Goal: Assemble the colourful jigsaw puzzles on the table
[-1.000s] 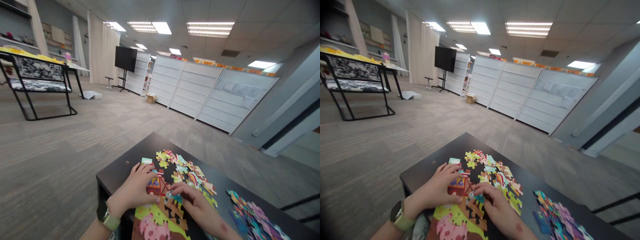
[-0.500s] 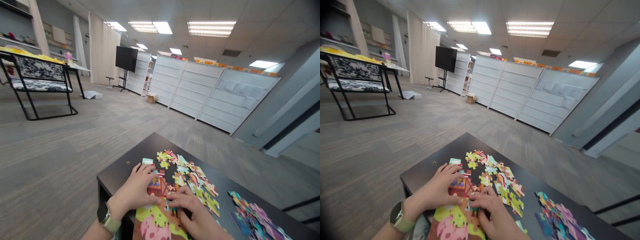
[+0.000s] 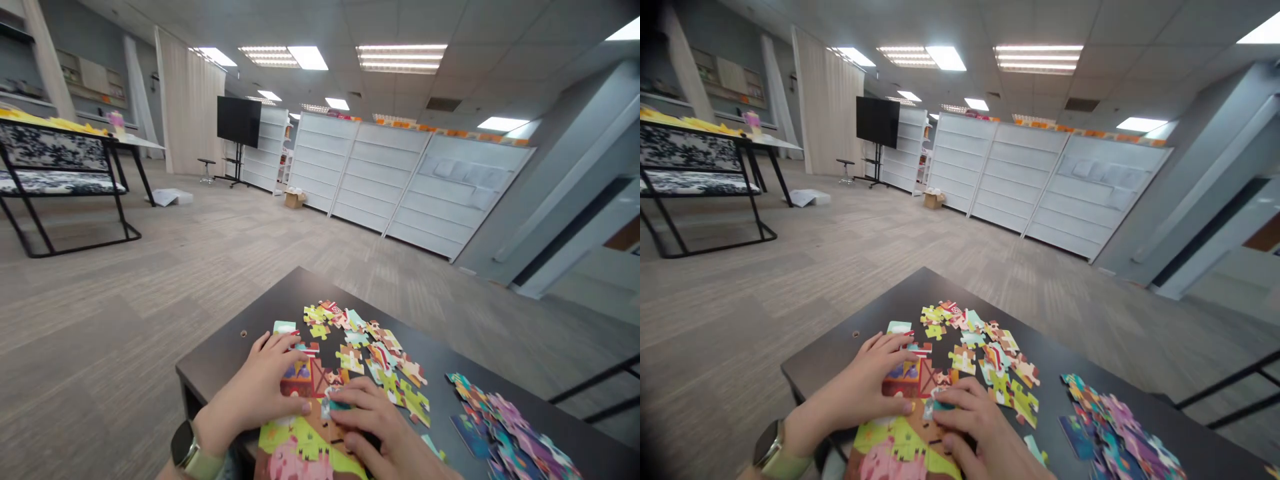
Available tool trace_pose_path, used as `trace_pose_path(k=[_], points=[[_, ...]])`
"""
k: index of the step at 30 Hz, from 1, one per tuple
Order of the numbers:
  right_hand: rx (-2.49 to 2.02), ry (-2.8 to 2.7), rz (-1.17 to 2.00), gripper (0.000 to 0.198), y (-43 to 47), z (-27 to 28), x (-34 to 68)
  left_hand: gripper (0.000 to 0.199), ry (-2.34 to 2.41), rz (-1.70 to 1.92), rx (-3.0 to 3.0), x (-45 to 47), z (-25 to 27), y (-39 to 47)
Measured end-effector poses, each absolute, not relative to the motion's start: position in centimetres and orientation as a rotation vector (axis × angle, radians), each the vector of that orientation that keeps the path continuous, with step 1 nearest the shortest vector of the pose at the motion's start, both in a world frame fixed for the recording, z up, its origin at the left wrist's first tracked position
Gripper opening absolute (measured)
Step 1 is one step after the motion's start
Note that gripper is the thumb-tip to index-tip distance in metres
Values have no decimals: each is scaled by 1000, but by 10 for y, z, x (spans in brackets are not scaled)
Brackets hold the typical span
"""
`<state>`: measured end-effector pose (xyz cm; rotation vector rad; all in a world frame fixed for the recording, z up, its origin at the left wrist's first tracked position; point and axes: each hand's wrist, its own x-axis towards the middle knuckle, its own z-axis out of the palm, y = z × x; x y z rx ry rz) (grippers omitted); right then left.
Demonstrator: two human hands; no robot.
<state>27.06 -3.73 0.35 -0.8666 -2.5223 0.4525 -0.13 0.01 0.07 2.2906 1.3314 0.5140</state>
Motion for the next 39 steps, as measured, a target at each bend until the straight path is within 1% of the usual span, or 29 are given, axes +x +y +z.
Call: trace_pose_path(k=[3, 11, 21, 24, 28, 31, 39], points=[[-847, -2542, 452, 41, -36, 1, 277, 67, 1332, 494, 2296, -1, 1, 1], [-815, -2571, 443, 44, -36, 6, 275, 67, 1350, 493, 2294, 0, -1, 0], [-938, -2669, 409, 18, -46, 21, 264, 66, 1350, 488, 2278, 1, 3, 0], [-966, -2653, 398, 19, -46, 23, 263, 65, 1361, 490, 2283, 2, 2, 0], [-925, -2726, 406, 25, -44, 21, 264, 66, 1362, 498, 2308, 2, 1, 0], [-972, -2667, 367, 29, -43, 19, 265, 66, 1359, 514, 2321, 2, 1, -1], [-978, -2652, 342, 27, -43, 20, 264, 64, 1360, 512, 2322, 1, 0, 0]])
